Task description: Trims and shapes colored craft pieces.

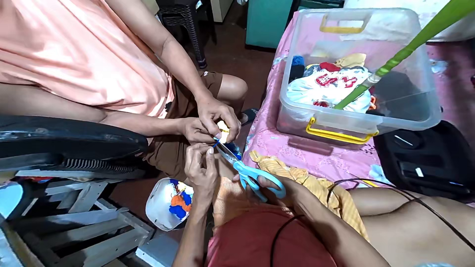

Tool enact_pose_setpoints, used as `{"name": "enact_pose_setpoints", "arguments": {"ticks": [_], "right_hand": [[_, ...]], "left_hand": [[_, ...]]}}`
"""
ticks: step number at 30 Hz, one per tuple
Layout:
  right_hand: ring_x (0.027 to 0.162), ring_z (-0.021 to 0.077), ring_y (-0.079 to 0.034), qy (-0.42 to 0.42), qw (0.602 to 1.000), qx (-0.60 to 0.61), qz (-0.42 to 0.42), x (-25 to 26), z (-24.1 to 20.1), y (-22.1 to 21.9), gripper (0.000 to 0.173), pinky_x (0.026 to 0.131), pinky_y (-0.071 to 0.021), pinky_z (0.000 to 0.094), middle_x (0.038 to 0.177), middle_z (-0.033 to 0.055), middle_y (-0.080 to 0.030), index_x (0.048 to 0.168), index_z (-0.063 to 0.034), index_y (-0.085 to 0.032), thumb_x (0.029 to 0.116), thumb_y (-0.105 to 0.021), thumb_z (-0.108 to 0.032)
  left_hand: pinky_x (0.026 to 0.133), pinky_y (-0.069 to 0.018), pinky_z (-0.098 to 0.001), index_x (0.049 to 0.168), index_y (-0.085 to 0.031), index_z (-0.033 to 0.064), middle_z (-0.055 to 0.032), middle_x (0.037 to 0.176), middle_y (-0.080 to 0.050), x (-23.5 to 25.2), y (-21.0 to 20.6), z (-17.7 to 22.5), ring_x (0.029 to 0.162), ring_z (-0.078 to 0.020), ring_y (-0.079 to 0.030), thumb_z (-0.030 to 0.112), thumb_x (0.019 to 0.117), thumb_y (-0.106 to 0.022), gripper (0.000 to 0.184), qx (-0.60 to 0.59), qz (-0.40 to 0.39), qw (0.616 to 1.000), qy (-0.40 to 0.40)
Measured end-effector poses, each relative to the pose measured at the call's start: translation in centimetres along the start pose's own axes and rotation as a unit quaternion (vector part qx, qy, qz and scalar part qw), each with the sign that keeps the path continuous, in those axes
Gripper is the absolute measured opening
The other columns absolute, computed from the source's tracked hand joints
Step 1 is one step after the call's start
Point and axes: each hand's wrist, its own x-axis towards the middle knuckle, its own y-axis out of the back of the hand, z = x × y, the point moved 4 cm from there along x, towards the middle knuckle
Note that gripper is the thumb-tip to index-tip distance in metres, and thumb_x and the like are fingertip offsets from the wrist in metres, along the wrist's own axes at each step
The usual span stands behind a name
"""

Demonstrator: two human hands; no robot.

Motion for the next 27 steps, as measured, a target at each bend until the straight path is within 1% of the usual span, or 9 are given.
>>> {"name": "enact_pose_setpoints", "arguments": {"ticks": [9, 12, 14, 16, 18, 22, 23, 25, 27], "right_hand": [[0.071, 0.0056, -0.066, 0.026, 0.997, -0.076, -0.014, 1.5, -1.4, 0.1, 0.094, 0.068, -0.0571, 0.0243, 0.083, -0.0067, -0.068, 0.142, -0.0092, -0.047, 0.0839, -0.055, -0.082], [0.074, 0.0027, -0.061, 0.026, 0.983, -0.179, 0.04, 1.4, -2.4, -1.7, 0.079, 0.069, -0.0539, 0.0222, 0.089, -0.0025, -0.064, 0.146, 0.0002, -0.04, 0.0956, -0.055, -0.06], [0.091, 0.0136, -0.063, -0.018, 0.943, -0.313, 0.107, 1.1, -3.1, -3.2, 0.066, 0.083, -0.0537, 0.034, 0.111, 0.0132, -0.065, 0.148, 0.0004, -0.041, 0.0987, -0.06, -0.038], [0.117, 0.0282, -0.064, -0.026, 0.893, -0.419, 0.161, 0.4, -2.7, -4.0, 0.072, 0.102, -0.0501, 0.0495, 0.135, 0.0215, -0.061, 0.153, -0.0038, -0.041, 0.096, -0.068, -0.038], [0.116, 0.0335, -0.065, -0.022, 0.877, -0.446, 0.177, -0.3, -1.8, -4.1, 0.074, 0.099, -0.0501, 0.0553, 0.133, 0.0227, -0.063, 0.154, -0.0059, -0.042, 0.0946, -0.069, -0.041], [0.083, 0.0091, -0.063, -0.019, 0.958, -0.261, 0.12, -1.3, -0.5, -3.1, 0.063, 0.078, -0.0544, 0.0298, 0.1, 0.0069, -0.066, 0.146, 0.0002, -0.043, 0.1014, -0.053, -0.043], [0.078, 0.0042, -0.06, -0.032, 0.971, -0.201, 0.128, -1.4, -1.7, -4.0, 0.054, 0.074, -0.0522, 0.0238, 0.096, 0.0038, -0.063, 0.145, 0.004, -0.041, 0.1045, -0.048, -0.032], [0.079, 0.001, -0.056, -0.06, 0.967, -0.177, 0.175, -1.3, -5.6, -6.9, 0.041, 0.076, -0.0489, 0.0181, 0.097, 0.0037, -0.059, 0.141, 0.0095, -0.04, 0.108, -0.037, -0.016], [0.08, -0.001, -0.056, -0.034, 0.971, -0.165, 0.167, -1.1, -6.4, -7.4, 0.047, 0.076, -0.0485, 0.0159, 0.098, 0.0017, -0.059, 0.14, 0.0096, -0.039, 0.1064, -0.04, -0.024]], "left_hand": [[0.083, -0.0533, -0.0172, 0.09, -0.068, -0.004, -0.0079, 0.097, -0.065, 0.0, -0.1, 0.0, 0.095, -0.0062, -0.063, 0.009, 0.0966, -0.059, 0.018, -0.051, -0.011, 0.998, 0.019], [0.084, -0.053, -0.0176, 0.09, -0.068, -0.0043, -0.0081, 0.098, -0.066, -0.2, 0.0, 0.0, 0.096, -0.0065, -0.063, 0.009, 0.0963, -0.058, 0.018, -0.058, -0.014, 0.998, 0.02], [0.084, -0.0533, -0.0175, 0.09, -0.067, -0.0056, -0.0081, 0.097, -0.065, -0.3, 0.0, -0.2, 0.095, -0.0058, -0.063, 0.009, 0.0959, -0.058, 0.018, -0.067, -0.013, 0.997, 0.027], [0.085, -0.0536, -0.0188, 0.091, -0.066, -0.0061, -0.007, 0.097, -0.066, -0.3, 0.1, -0.4, 0.094, -0.005, -0.064, 0.007, 0.0951, -0.058, 0.016, -0.08, -0.013, 0.996, 0.044], [0.085, -0.0545, -0.0204, 0.093, -0.065, -0.0053, -0.0039, 0.096, -0.067, -0.1, 0.1, -0.7, 0.092, -0.0039, -0.064, 0.006, 0.0957, -0.056, 0.015, -0.111, -0.016, 0.991, 0.067], [0.081, -0.0589, -0.0224, 0.1, -0.063, -0.0007, 0.0031, 0.096, -0.07, 0.3, 0.0, -0.3, 0.088, -0.0029, -0.068, 0.002, 0.0982, -0.052, 0.012, -0.17, -0.028, 0.98, 0.103], [0.083, -0.0582, -0.0227, 0.102, -0.063, 0.0, 0.0032, 0.098, -0.071, 0.4, 0.0, -0.2, 0.09, -0.0035, -0.068, 0.002, 0.0985, -0.052, 0.012, -0.175, -0.032, 0.979, 0.102], [0.086, -0.0573, -0.0233, 0.103, -0.063, 0.0014, 0.004, 0.099, -0.071, 0.6, -0.1, -0.1, 0.093, -0.0036, -0.068, 0.004, 0.0998, -0.051, 0.013, -0.172, -0.043, 0.979, 0.096], [0.086, -0.0575, -0.0242, 0.104, -0.062, 0.0015, 0.0042, 0.1, -0.071, 1.0, -0.1, 0.2, 0.093, -0.0032, -0.068, 0.007, 0.1012, -0.05, 0.013, -0.163, -0.046, 0.982, 0.085]]}}
